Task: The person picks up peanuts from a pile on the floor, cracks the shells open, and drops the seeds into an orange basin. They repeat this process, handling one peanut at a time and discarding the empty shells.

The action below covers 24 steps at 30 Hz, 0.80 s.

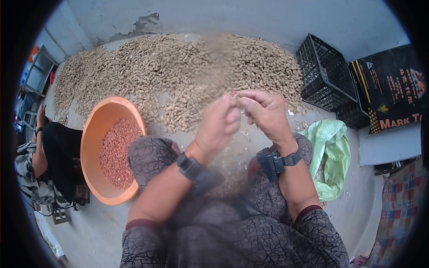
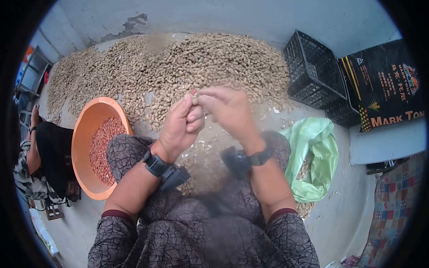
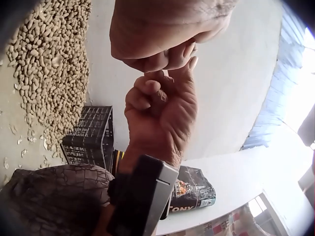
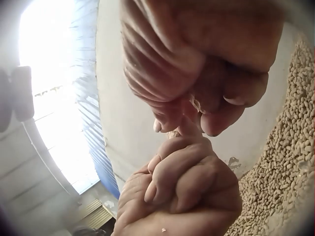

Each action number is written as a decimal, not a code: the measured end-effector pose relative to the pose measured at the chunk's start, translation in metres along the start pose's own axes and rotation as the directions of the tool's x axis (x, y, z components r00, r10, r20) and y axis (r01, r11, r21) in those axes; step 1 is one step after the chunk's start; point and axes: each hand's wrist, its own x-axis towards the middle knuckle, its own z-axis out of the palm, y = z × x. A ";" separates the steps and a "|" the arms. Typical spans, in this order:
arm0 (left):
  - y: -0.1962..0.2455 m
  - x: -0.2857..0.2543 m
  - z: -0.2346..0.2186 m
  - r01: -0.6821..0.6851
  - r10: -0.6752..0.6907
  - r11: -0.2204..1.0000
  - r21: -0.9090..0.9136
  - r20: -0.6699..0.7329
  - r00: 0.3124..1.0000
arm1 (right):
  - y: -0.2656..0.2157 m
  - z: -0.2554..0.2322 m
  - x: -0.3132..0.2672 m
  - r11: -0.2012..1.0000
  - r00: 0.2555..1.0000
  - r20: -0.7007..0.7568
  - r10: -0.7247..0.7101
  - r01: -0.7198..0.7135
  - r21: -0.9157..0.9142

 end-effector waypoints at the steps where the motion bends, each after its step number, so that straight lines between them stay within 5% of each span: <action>1: 0.000 0.001 -0.001 -0.005 0.005 1.000 -0.015 0.012 1.000 | -0.003 0.003 -0.001 1.000 1.000 0.018 0.006 -0.006 -0.016; 8: 0.000 0.000 -0.003 -0.005 0.015 0.983 0.183 -0.058 0.998 | 0.005 0.009 0.001 0.990 0.991 0.026 -0.130 0.131 -0.057; 11: 0.000 0.002 -0.012 -0.088 0.125 0.921 0.381 -0.074 0.989 | 0.008 0.009 -0.001 0.969 0.985 -0.020 -0.170 0.164 -0.187; 13: 0.000 0.001 -0.009 -0.082 0.135 0.924 0.373 -0.119 0.984 | 0.003 0.009 -0.001 0.773 0.908 0.068 -0.414 0.390 -0.500; 17: -0.006 0.002 -0.015 -0.043 0.106 0.928 0.370 -0.150 0.983 | 0.011 0.014 -0.002 0.727 0.905 0.126 -0.407 0.404 -0.556; 21: -0.001 0.001 -0.009 0.032 0.019 0.971 0.236 -0.209 0.978 | 0.000 0.014 -0.003 0.809 0.928 0.044 -0.371 0.346 -0.475; 24: -0.003 -0.001 -0.012 0.043 -0.023 0.985 0.169 -0.123 0.992 | 0.000 0.012 -0.003 0.854 0.952 0.038 -0.303 0.289 -0.432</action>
